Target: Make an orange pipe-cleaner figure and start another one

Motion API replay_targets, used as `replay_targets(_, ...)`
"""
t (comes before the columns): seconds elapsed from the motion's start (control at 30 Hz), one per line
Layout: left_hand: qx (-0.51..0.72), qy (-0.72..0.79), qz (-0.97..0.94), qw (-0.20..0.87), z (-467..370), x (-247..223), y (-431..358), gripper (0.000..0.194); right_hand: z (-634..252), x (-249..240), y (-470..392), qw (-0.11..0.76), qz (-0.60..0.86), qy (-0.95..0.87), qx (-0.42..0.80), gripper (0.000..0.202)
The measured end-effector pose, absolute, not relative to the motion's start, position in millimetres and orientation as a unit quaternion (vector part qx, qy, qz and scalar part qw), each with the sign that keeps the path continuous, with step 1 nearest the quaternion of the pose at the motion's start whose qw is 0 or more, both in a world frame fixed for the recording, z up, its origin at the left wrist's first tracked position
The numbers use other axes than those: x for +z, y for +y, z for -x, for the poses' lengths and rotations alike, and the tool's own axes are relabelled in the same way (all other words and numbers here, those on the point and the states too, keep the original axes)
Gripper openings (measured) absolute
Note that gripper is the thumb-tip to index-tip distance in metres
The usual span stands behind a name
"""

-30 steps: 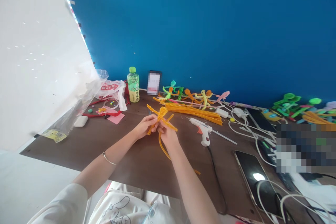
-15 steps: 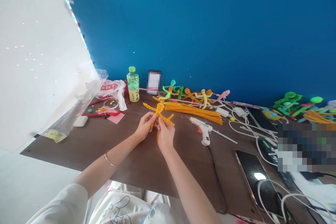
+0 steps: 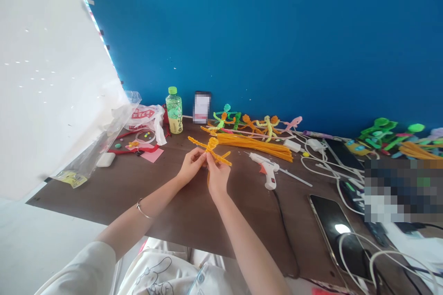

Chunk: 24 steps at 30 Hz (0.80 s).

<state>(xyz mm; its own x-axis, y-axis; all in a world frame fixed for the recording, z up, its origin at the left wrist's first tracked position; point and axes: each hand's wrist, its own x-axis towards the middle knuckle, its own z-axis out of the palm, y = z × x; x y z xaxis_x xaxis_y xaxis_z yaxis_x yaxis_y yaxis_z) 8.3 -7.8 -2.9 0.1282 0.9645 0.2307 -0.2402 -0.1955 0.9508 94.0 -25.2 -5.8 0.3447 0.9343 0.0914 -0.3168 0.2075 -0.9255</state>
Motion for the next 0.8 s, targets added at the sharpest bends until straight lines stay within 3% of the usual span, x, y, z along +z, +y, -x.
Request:
replay_targets(0.23, 0.545, 0.322, -0.546, 0.549, -7.2, -6.2, -4.7, 0.029, -98.2, 4.7, -25.0, 0.68, 0.389, -0.311, 0.538, 0.026)
replay_targets(0.8, 0.5, 0.269, -0.447, 0.691, -3.2, -3.6, -3.3, 0.027, -109.0, 0.8, -16.4, 0.611, 0.371, -0.366, 0.596, 0.025)
